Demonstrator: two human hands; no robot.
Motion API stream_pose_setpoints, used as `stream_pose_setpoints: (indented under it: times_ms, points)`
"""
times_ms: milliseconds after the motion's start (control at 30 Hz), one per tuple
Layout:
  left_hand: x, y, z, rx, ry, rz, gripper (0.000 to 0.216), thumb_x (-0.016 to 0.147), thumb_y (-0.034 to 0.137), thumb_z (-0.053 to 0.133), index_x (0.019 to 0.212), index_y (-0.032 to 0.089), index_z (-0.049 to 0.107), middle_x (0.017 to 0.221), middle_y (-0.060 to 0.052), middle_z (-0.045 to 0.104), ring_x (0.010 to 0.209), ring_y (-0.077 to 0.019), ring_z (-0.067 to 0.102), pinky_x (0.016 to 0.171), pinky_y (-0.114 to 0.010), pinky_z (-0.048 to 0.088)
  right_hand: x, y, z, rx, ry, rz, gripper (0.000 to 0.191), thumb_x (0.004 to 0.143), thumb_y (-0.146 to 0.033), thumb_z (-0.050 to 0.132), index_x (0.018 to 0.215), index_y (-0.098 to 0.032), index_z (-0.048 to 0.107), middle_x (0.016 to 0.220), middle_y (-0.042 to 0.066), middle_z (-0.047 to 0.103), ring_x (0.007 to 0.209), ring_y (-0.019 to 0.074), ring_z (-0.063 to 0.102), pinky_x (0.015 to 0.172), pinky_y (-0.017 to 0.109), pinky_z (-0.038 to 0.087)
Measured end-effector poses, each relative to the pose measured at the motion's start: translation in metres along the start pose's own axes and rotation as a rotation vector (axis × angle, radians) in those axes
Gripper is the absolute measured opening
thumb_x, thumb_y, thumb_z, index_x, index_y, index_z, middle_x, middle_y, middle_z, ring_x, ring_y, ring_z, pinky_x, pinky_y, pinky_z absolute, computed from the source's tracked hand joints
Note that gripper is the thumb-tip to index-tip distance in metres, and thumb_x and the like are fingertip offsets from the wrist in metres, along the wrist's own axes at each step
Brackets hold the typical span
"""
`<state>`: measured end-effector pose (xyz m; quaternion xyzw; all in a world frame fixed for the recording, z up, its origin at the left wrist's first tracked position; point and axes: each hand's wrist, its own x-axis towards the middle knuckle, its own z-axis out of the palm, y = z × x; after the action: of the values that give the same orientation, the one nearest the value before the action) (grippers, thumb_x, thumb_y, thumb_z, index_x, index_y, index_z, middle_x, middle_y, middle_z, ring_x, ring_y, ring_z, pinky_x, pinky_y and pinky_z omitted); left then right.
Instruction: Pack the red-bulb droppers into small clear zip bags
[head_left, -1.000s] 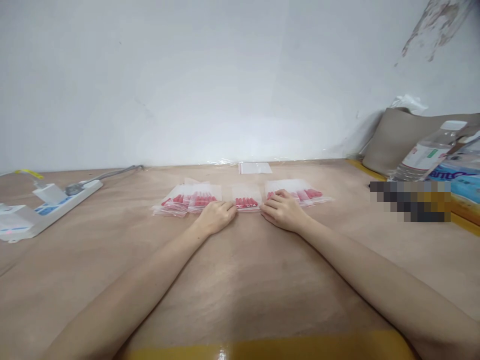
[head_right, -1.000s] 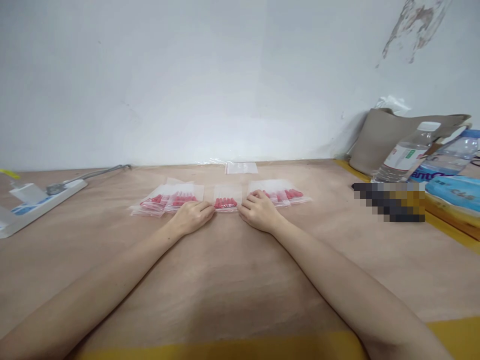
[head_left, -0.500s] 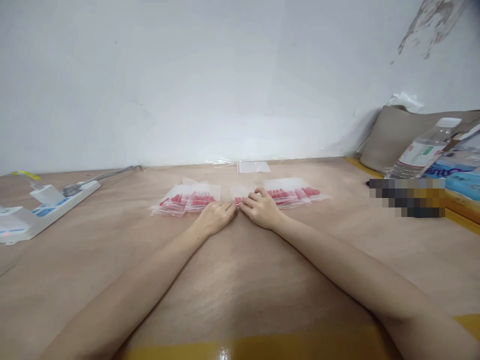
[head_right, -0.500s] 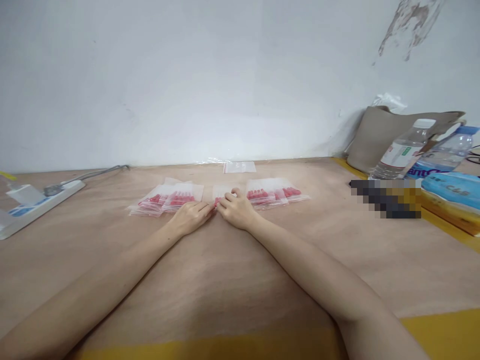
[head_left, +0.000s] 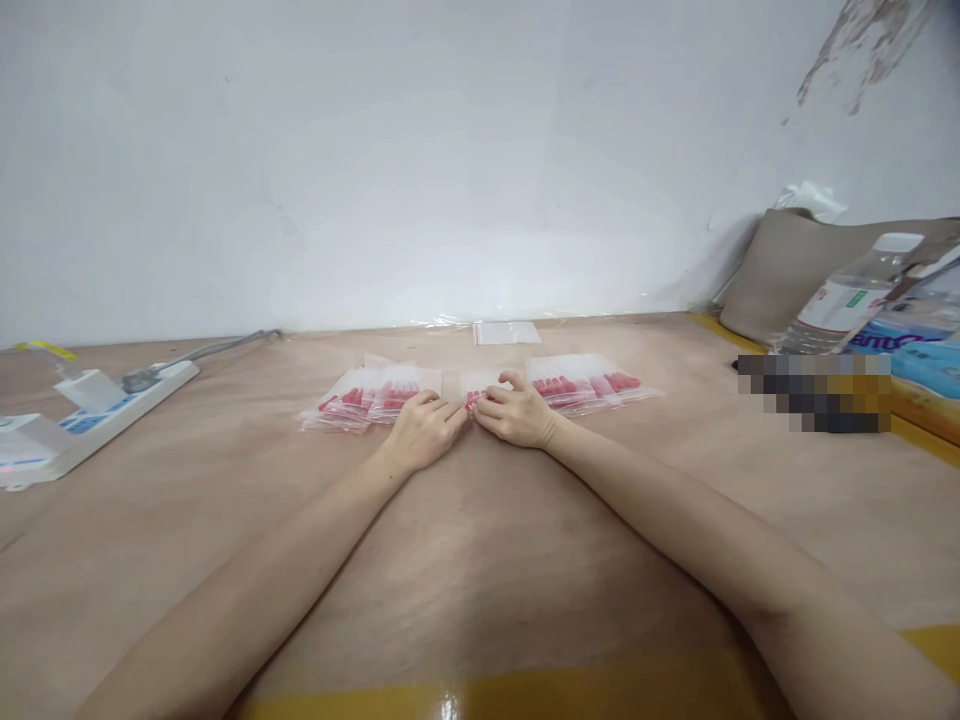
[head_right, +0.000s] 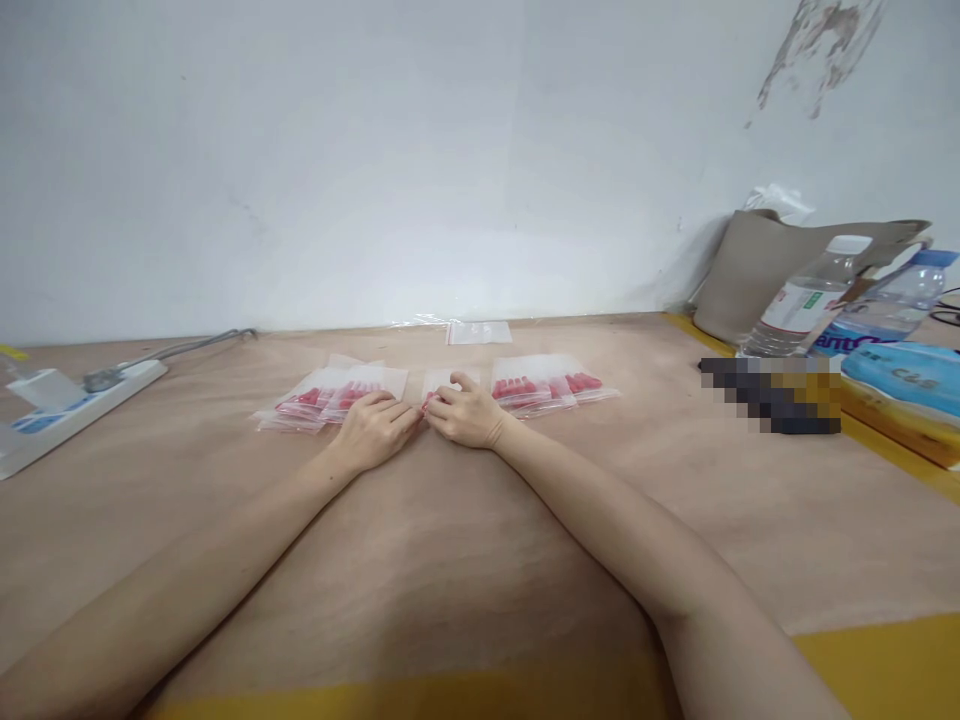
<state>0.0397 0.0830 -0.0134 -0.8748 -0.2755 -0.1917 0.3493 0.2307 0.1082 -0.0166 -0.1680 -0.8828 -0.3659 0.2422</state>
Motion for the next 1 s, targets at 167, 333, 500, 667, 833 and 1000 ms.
stream_pose_setpoints:
  times_ms: [167, 333, 500, 667, 833, 1000]
  points:
    - [-0.001, -0.001, 0.002, -0.002, 0.048, -0.011, 0.025, 0.086, 0.01, 0.041, 0.066, 0.016, 0.055, 0.059, 0.0, 0.059, 0.056, -0.0123, 0.055, 0.068, -0.029, 0.04, -0.01, 0.004, 0.0, -0.067, 0.108, -0.031, 0.029, 0.088, -0.01, 0.035, 0.071, -0.017, 0.058, 0.063, -0.001, 0.055, 0.064, 0.0106, 0.041, 0.08, 0.033, 0.026]
    - [-0.002, -0.002, 0.001, -0.018, 0.081, -0.015, 0.023, 0.084, 0.01, 0.044, 0.065, 0.016, 0.055, 0.057, 0.0, 0.059, 0.056, -0.0121, 0.056, 0.069, -0.028, 0.042, -0.02, 0.01, -0.007, -0.16, 0.174, -0.044, 0.025, 0.086, -0.009, 0.038, 0.072, -0.017, 0.057, 0.062, -0.002, 0.054, 0.062, 0.0102, 0.041, 0.082, 0.033, 0.027]
    - [-0.003, -0.002, 0.0, -0.038, 0.093, -0.025, 0.021, 0.082, 0.008, 0.044, 0.067, 0.016, 0.056, 0.061, 0.002, 0.063, 0.056, -0.011, 0.056, 0.086, -0.034, 0.04, -0.042, 0.02, -0.018, -0.172, 0.108, -0.004, 0.023, 0.086, -0.01, 0.04, 0.073, -0.018, 0.058, 0.062, -0.002, 0.055, 0.063, 0.0098, 0.042, 0.081, 0.032, 0.027]
    - [-0.003, -0.002, 0.001, -0.063, 0.079, -0.025, 0.022, 0.084, 0.009, 0.042, 0.068, 0.017, 0.055, 0.067, 0.002, 0.065, 0.056, -0.0099, 0.057, 0.093, -0.036, 0.037, -0.055, 0.022, -0.022, -0.17, 0.054, 0.083, 0.025, 0.086, -0.01, 0.039, 0.071, -0.018, 0.058, 0.061, -0.002, 0.055, 0.062, 0.0096, 0.041, 0.082, 0.031, 0.026]
    - [-0.003, 0.0, -0.001, -0.077, 0.04, -0.025, 0.023, 0.086, 0.015, 0.043, 0.068, 0.018, 0.056, 0.067, 0.002, 0.064, 0.06, -0.011, 0.057, 0.093, -0.037, 0.037, -0.053, 0.018, -0.021, -0.156, -0.007, 0.146, 0.03, 0.086, -0.008, 0.036, 0.067, -0.018, 0.058, 0.061, -0.002, 0.056, 0.061, 0.0099, 0.041, 0.083, 0.032, 0.025]
    - [0.002, 0.003, -0.006, -0.075, -0.007, -0.084, 0.017, 0.084, 0.028, 0.049, 0.09, 0.015, 0.06, 0.082, -0.007, 0.064, 0.082, -0.0198, 0.058, 0.09, -0.04, 0.039, -0.059, 0.022, -0.032, 0.027, -0.141, 0.21, 0.021, 0.086, -0.023, 0.041, 0.084, -0.019, 0.062, 0.081, 0.003, 0.063, 0.08, 0.0148, 0.049, 0.086, 0.034, 0.025]
